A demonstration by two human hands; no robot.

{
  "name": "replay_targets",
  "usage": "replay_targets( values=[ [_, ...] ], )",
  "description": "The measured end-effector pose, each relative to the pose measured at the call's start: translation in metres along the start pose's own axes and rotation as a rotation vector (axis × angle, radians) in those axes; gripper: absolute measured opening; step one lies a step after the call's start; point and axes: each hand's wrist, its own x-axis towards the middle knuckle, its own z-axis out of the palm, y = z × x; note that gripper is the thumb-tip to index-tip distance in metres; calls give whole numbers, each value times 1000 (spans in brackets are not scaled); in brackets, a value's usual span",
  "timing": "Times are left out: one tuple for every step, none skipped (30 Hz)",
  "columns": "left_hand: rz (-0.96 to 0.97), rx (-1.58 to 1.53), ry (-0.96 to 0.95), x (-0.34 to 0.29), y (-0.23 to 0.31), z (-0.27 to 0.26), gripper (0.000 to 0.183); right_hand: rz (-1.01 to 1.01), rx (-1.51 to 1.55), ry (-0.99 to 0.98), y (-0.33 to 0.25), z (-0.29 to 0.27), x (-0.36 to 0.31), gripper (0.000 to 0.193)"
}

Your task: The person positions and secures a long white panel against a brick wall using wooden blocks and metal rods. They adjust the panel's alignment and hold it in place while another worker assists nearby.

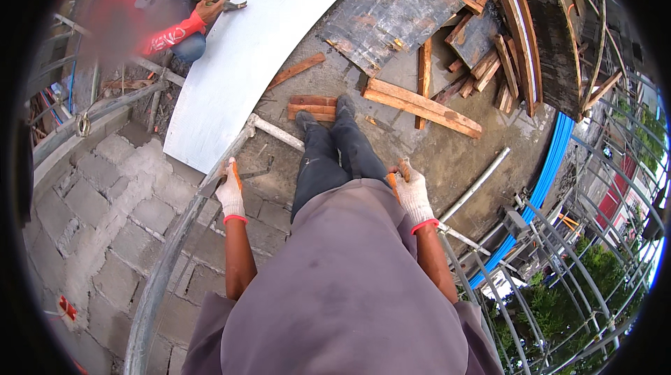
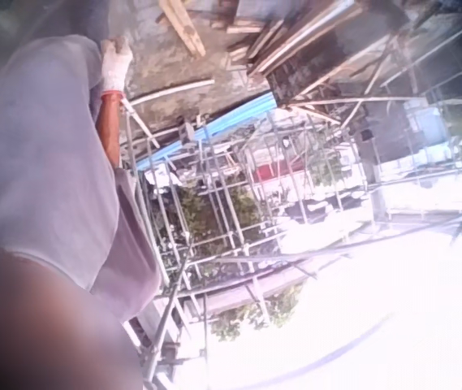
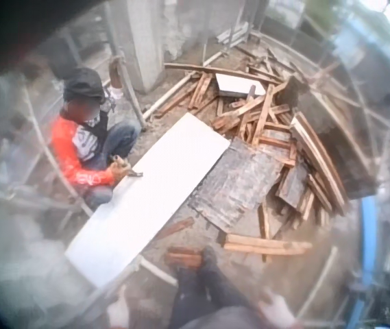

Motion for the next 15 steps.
replay_targets(
  values=[
    [-30, -73, 95, -16, 2, -10, 90, -102, -123, -33, -10, 7, 3, 30],
    [18, -257, 100, -31, 3, -20, 84, -134, -120, -70, -20, 16, 4, 28],
    [12, -388, 133, -42, 3, -28, 81, -163, -115, -109, -30, 26, 5, 26],
    [15, -531, 162, -51, 4, -35, 79, -183, -116, -142, -40, 36, 7, 24],
    [54, -695, 204, -56, 6, -37, 65, -162, -304, -241, -50, 40, 9, 21],
    [16, -744, 221, -59, 6, -38, 62, -193, -311, -277, -55, 51, 9, 25],
    [-21, -804, 242, -60, 8, -35, 59, -258, -317, -320, -60, 60, 10, 30],
    [-58, -865, 263, -58, 9, -31, 56, -291, -353, -344, -65, 66, 14, 34],
    [-57, -937, 257, -53, 12, -26, 56, -361, -385, -394, -66, 69, 16, 36],
    [-55, -992, 244, -47, 17, -18, 56, -323, -384, -412, -66, 70, 18, 35],
    [-93, -1041, 226, -40, 23, -11, 56, -300, -369, -406, -65, 68, 20, 35],
    [-71, -1040, 217, -32, 29, -4, 59, -256, -371, -401, -63, 64, 23, 35],
    [-97, -1045, 210, -25, 37, 6, 61, -276, -367, -387, -60, 57, 26, 34],
    [-125, -1050, 202, -17, 45, 18, 64, -291, -383, -366, -57, 46, 30, 34],
    [-126, -1034, 188, -11, 51, 29, 68, -294, -408, -344, -53, 35, 32, 33]
  ],
)
